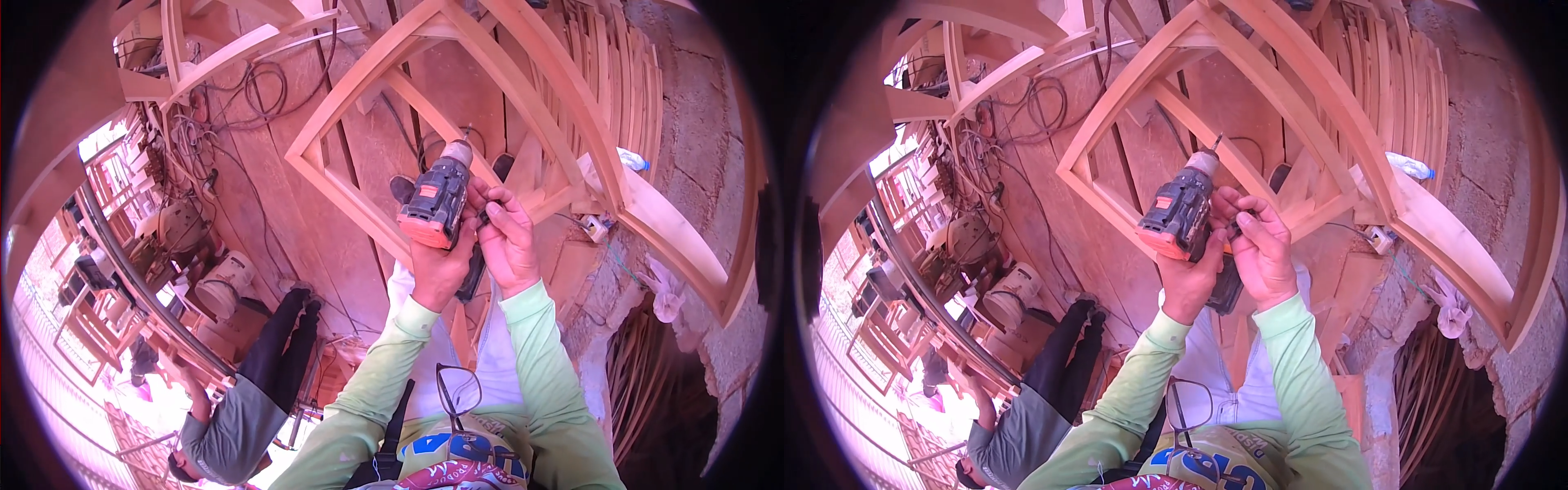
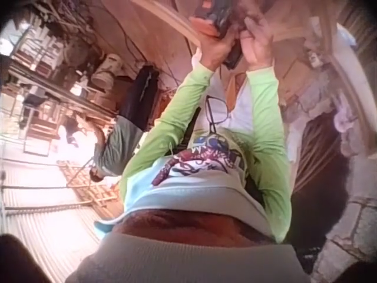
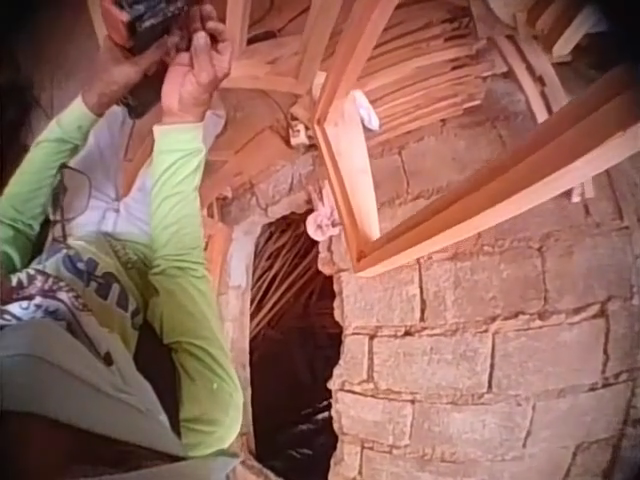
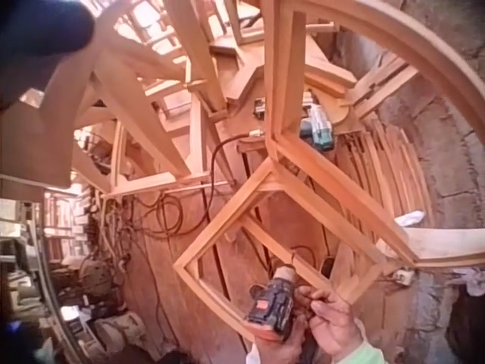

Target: Assemble wooden furniture frames using an electric drill and screws.

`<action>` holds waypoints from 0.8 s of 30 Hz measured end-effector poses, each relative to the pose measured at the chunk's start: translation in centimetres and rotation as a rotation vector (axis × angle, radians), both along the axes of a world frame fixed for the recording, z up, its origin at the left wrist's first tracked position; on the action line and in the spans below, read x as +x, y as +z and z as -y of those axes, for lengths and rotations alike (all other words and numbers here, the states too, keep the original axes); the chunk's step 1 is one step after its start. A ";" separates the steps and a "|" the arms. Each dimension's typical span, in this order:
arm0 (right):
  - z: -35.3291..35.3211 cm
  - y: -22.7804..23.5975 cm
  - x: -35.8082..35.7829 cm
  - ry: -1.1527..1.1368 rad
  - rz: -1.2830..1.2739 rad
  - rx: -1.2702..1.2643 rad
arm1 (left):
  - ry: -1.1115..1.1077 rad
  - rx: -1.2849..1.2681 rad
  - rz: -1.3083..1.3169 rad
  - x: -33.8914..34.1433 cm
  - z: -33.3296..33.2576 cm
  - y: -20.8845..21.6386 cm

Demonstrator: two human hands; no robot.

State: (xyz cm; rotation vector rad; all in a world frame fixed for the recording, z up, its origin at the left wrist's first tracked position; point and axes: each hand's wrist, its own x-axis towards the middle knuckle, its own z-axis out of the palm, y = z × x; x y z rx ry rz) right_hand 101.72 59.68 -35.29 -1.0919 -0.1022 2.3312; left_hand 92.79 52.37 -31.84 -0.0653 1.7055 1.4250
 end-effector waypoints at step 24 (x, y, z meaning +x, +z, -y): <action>0.6 -1.7 6.8 0.310 0.103 0.030 | 0.000 0.059 0.164 3.5 0.8 -2.3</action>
